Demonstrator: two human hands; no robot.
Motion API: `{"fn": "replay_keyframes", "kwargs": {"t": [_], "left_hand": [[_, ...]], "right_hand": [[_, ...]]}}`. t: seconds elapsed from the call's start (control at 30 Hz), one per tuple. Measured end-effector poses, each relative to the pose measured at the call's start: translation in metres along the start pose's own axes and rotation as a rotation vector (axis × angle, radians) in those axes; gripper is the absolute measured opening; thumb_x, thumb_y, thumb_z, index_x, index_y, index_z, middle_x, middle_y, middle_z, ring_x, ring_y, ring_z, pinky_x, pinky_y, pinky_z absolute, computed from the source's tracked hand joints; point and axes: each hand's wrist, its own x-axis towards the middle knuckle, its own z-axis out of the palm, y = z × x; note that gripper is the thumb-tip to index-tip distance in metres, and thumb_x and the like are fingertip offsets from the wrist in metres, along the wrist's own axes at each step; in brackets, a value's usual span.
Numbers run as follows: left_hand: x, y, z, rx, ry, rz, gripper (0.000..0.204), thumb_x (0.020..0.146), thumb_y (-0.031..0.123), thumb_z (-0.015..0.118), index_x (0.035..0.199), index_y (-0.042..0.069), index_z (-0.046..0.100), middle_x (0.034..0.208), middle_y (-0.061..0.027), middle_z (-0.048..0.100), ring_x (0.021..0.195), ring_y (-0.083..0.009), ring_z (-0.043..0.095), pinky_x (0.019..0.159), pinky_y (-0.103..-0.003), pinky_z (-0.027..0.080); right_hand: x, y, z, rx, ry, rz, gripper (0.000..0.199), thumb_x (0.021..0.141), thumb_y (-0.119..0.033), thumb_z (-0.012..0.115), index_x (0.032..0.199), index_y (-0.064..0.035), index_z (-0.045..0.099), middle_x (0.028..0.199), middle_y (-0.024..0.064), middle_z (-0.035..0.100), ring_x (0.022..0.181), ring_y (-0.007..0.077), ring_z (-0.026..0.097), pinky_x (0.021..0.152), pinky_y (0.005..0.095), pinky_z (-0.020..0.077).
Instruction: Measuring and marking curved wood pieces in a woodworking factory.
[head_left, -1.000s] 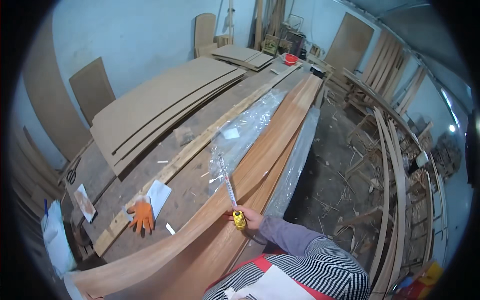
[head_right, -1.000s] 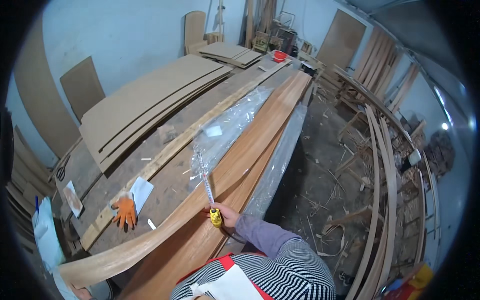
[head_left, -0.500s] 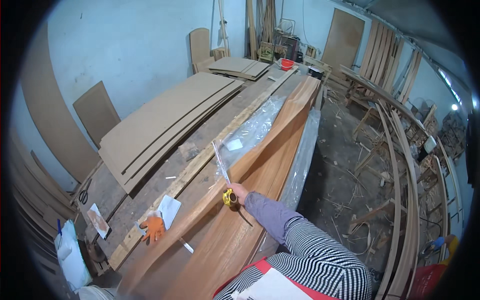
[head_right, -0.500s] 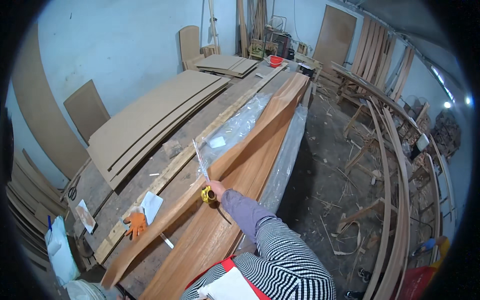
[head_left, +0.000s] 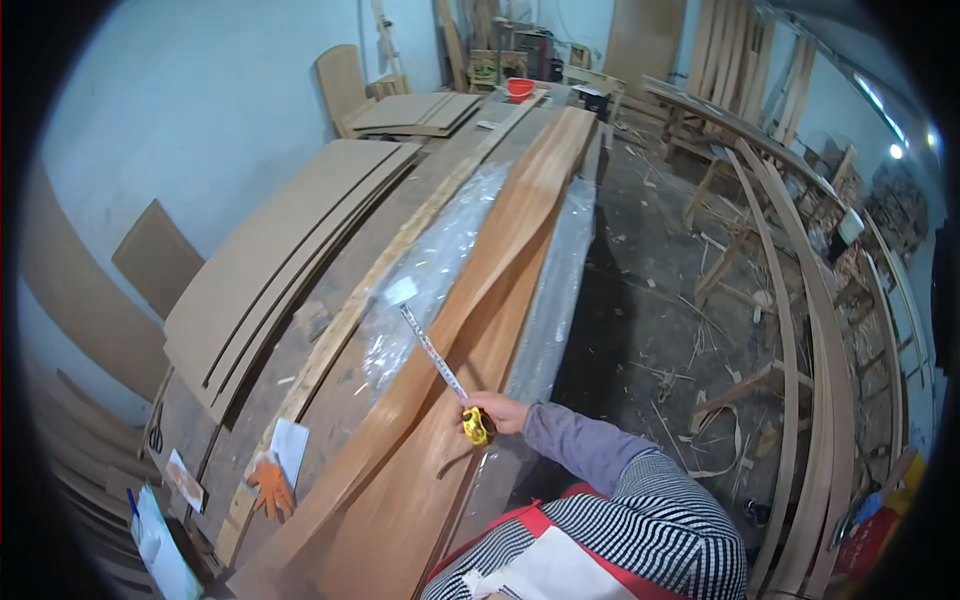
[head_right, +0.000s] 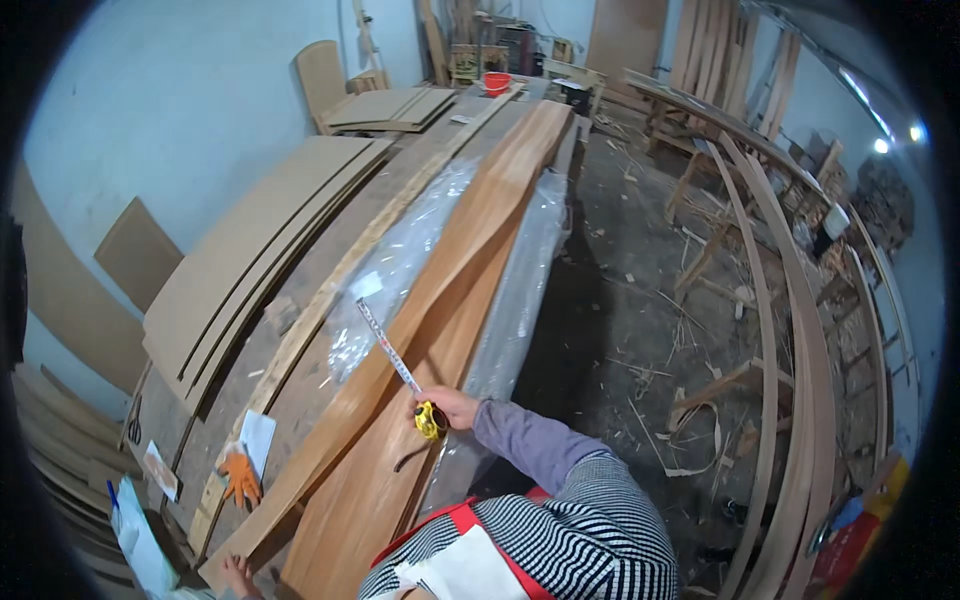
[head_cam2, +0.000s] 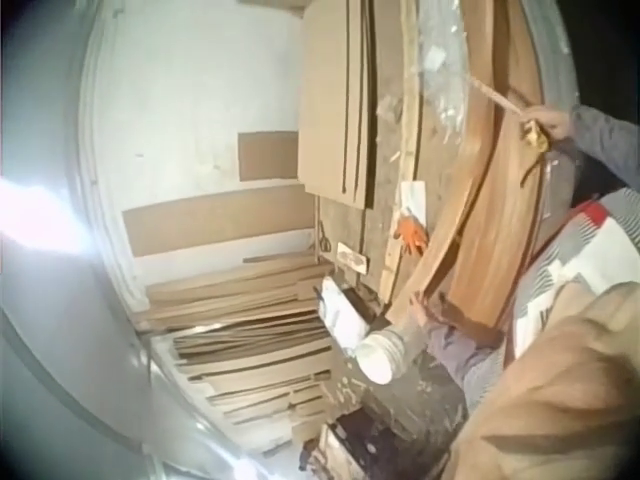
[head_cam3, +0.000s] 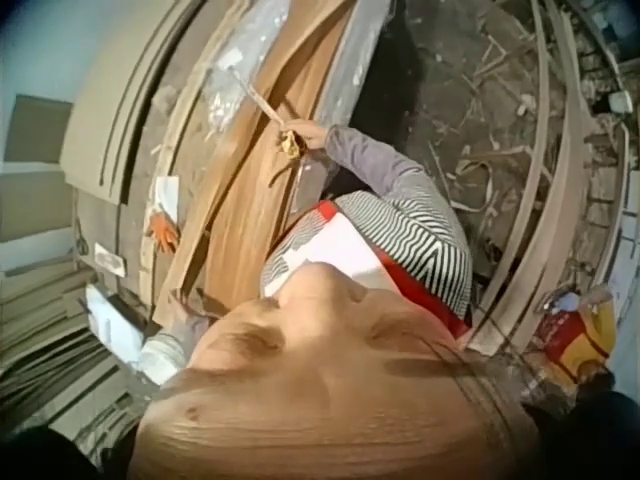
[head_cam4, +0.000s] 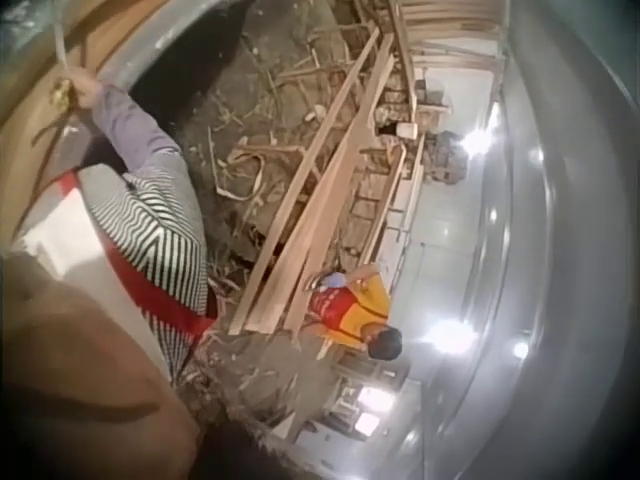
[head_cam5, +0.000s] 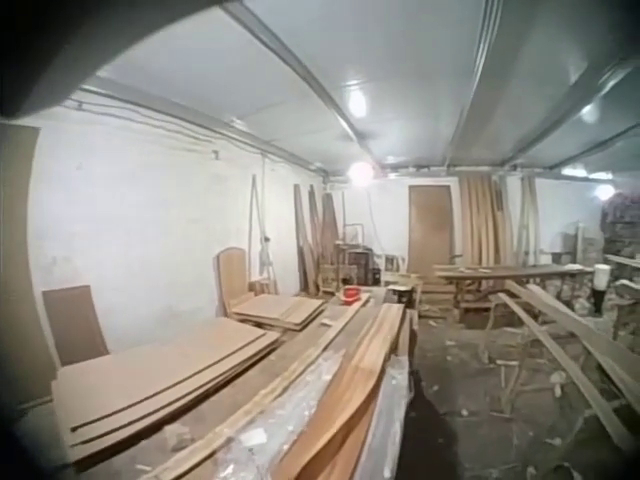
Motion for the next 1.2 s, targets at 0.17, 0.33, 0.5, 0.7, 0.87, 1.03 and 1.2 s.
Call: {"fn": "replay_keyframes", "kwargs": {"t": [0.17, 0.33, 0.5, 0.7, 0.87, 1.03, 1.2], "left_hand": [[-0.094, 0.027, 0.214, -0.088, -0.537, 0.153, 0.043, 0.091, 0.040, 0.057, 0.119, 0.008, 0.049, 0.112, -0.0118, 0.060, 0.098, -0.0245, 0.062, 0.079, -0.035, 0.050], [-0.250, 0.040, 0.457, -0.137, -0.793, -0.011, 0.040, 0.095, 0.040, 0.050, 0.114, 0.005, 0.050, 0.110, -0.0131, 0.061, 0.105, -0.0269, 0.059, 0.083, -0.037, 0.050], [-0.353, 0.044, 0.673, -0.142, -1.091, -0.161, 0.044, 0.096, 0.043, 0.048, 0.116, 0.003, 0.050, 0.108, -0.0141, 0.059, 0.107, -0.0306, 0.058, 0.092, -0.040, 0.046], [-0.409, 0.038, 0.882, -0.295, -1.159, -0.436, 0.044, 0.091, 0.043, 0.056, 0.105, 0.002, 0.051, 0.100, -0.0161, 0.060, 0.102, -0.0332, 0.059, 0.091, -0.043, 0.049], [-0.417, 0.037, 1.011, -0.499, -1.043, -0.564, 0.046, 0.089, 0.040, 0.061, 0.107, 0.000, 0.049, 0.104, -0.0189, 0.060, 0.103, -0.0352, 0.059, 0.091, -0.044, 0.049], [-0.418, 0.024, 1.126, -0.788, -0.895, -0.596, 0.049, 0.089, 0.040, 0.062, 0.110, -0.002, 0.047, 0.105, -0.0200, 0.060, 0.104, -0.0359, 0.059, 0.091, -0.044, 0.050], [-0.434, 0.042, 1.209, -0.878, -0.944, -0.555, 0.052, 0.089, 0.046, 0.058, 0.105, -0.003, 0.051, 0.103, -0.0198, 0.061, 0.103, -0.0362, 0.060, 0.091, -0.044, 0.050]], "right_hand": [[-0.073, -0.042, -0.125, 0.101, -0.097, -0.065, 0.027, 0.095, -0.026, 0.049, 0.092, -0.0007, 0.060, 0.087, 0.0098, 0.065, 0.077, 0.0221, 0.065, 0.070, 0.0345, 0.0549], [-0.154, -0.117, -0.269, 0.274, -0.069, -0.026, 0.028, 0.095, -0.029, 0.048, 0.092, -0.0034, 0.060, 0.084, 0.0074, 0.063, 0.075, 0.0189, 0.063, 0.069, 0.0327, 0.0538], [-0.236, -0.157, -0.369, 0.438, 0.048, -0.161, 0.025, 0.094, -0.029, 0.050, 0.092, -0.0050, 0.058, 0.084, 0.0072, 0.062, 0.075, 0.0181, 0.062, 0.068, 0.0325, 0.0535], [-0.280, -0.188, -0.420, 0.646, 0.111, -0.354, 0.024, 0.094, -0.028, 0.050, 0.093, -0.0052, 0.056, 0.085, 0.0077, 0.060, 0.074, 0.0180, 0.060, 0.067, 0.0322, 0.0530], [-0.255, -0.255, -0.462, 0.599, 0.096, -0.365, 0.023, 0.096, -0.027, 0.047, 0.094, -0.0054, 0.054, 0.088, 0.0075, 0.058, 0.075, 0.0182, 0.059, 0.068, 0.0340, 0.0517], [-0.198, -0.367, -0.508, 0.375, 0.150, -0.369, 0.025, 0.096, -0.029, 0.048, 0.093, -0.0052, 0.055, 0.085, 0.0073, 0.059, 0.073, 0.0174, 0.059, 0.067, 0.0317, 0.0518], [-0.105, -0.511, -0.544, 0.219, 0.122, -0.301, 0.025, 0.096, -0.029, 0.047, 0.093, -0.0054, 0.055, 0.083, 0.0069, 0.059, 0.073, 0.0167, 0.059, 0.068, 0.0308, 0.0518]]}}
